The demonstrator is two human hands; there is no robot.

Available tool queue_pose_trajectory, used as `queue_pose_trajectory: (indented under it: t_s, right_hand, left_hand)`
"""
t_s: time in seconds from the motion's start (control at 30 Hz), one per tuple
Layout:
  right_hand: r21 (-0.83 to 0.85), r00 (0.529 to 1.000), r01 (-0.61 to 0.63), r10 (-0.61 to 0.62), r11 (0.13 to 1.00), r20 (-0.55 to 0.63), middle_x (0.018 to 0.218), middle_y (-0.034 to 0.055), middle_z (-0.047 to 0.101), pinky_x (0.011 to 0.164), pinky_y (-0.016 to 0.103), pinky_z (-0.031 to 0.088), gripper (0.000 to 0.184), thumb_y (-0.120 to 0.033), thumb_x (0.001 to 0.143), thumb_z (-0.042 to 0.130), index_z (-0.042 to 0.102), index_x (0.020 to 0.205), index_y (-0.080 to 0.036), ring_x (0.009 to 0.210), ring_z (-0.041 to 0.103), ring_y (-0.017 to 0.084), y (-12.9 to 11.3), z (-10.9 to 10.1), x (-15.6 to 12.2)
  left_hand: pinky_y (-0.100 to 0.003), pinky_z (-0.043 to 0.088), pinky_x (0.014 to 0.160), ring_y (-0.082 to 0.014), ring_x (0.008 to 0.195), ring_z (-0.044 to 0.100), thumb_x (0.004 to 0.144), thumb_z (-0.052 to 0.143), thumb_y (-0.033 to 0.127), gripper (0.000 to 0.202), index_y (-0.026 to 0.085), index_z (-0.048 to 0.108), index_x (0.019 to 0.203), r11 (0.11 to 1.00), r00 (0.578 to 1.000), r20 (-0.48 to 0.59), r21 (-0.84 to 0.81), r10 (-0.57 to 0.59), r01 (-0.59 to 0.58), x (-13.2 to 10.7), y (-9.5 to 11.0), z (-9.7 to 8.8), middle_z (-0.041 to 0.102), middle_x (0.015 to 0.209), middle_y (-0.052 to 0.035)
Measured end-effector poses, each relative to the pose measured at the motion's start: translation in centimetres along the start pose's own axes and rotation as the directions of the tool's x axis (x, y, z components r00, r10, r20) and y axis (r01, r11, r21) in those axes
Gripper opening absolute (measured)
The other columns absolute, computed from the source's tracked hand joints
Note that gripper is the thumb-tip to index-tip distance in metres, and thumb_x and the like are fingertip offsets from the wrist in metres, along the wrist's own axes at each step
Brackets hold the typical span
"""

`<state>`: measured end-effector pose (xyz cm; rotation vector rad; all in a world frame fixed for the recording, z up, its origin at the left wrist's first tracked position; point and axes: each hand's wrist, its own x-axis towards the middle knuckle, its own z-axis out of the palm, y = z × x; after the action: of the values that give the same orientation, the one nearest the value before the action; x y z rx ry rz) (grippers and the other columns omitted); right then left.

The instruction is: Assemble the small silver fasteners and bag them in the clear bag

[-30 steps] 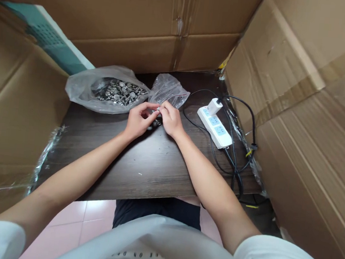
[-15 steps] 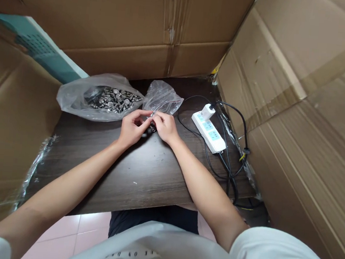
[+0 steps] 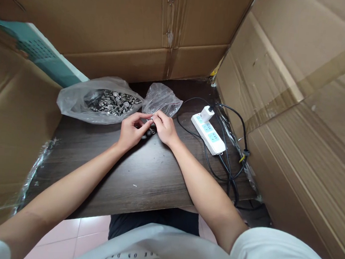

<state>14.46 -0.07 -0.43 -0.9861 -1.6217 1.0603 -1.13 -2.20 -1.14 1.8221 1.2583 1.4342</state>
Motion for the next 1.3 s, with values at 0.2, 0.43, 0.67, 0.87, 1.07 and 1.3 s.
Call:
queue_pose_trajectory:
  t_s: [0.2,0.43,0.67,0.87,1.07,1.3]
  right_hand:
    - [-0.048,1.000,-0.001,0.001,0.999,-0.006,0.066,-0.0002,0.047,0.065,0.029,0.034,0.041,-0.049,0.101,0.041,0.042,0.071,-0.022,0.068,0.046,0.015,0.3,0.2,-0.1]
    - [-0.036,1.000,0.010,-0.011,0.999,-0.028,0.066,-0.0006,0.046,0.063,0.028,0.034,0.045,-0.053,0.101,0.041,0.045,0.070,-0.021,0.066,0.044,0.014,0.9,0.2,0.1]
    - [-0.023,0.999,0.015,-0.016,1.000,-0.033,0.068,-0.0001,0.046,0.065,0.027,0.036,0.040,-0.048,0.102,0.039,0.043,0.072,-0.022,0.070,0.046,0.015,1.0,0.3,0.2]
    - [-0.118,0.997,0.073,-0.075,0.990,-0.015,0.073,-0.0001,0.050,0.072,0.029,0.039,0.031,-0.043,0.102,0.037,0.043,0.079,-0.022,0.075,0.050,0.016,0.3,0.3,-0.1]
    - [-0.095,0.998,0.067,-0.068,0.993,-0.009,0.076,-0.0002,0.051,0.072,0.029,0.039,0.020,-0.038,0.098,0.041,0.044,0.085,-0.023,0.078,0.051,0.017,0.3,0.1,0.0]
    - [-0.171,0.993,0.115,-0.118,0.979,-0.008,0.069,-0.0011,0.048,0.068,0.030,0.035,0.035,-0.040,0.104,0.035,0.038,0.074,-0.022,0.068,0.045,0.015,0.5,0.2,0.3]
  left_hand:
    - [-0.022,0.047,0.058,-0.0082,0.056,0.057,0.090,0.073,0.028,0.016,0.016,0.077,0.099,0.998,0.998,-0.003,0.032,0.060,-0.059,0.1,0.2,0.0,0.075,0.091,-0.0049]
    - [-0.022,0.046,0.060,-0.0085,0.056,0.055,0.092,0.071,0.028,0.016,0.017,0.076,0.102,0.972,0.983,0.003,0.146,0.185,-0.184,0.1,0.2,-0.1,0.069,0.080,-0.0014]
    - [-0.022,0.046,0.059,-0.0092,0.056,0.056,0.089,0.075,0.030,0.016,0.018,0.078,0.100,0.984,0.989,-0.032,0.114,0.141,-0.137,0.2,0.3,0.1,0.071,0.078,-0.0009]
    - [-0.021,0.048,0.057,-0.0091,0.057,0.059,0.088,0.075,0.034,0.020,0.016,0.079,0.098,0.997,0.997,-0.048,0.059,0.061,-0.058,0.4,0.3,0.1,0.077,0.087,-0.0045]
    - [-0.021,0.049,0.057,-0.0095,0.058,0.061,0.087,0.076,0.037,0.022,0.017,0.079,0.097,0.999,0.999,-0.044,0.043,0.015,-0.013,0.3,0.0,-0.1,0.077,0.085,-0.0043]
    - [-0.021,0.052,0.059,-0.0110,0.060,0.065,0.087,0.076,0.034,0.021,0.016,0.078,0.099,0.999,0.999,-0.024,0.010,0.048,-0.048,0.1,0.2,-0.2,0.076,0.080,-0.0033]
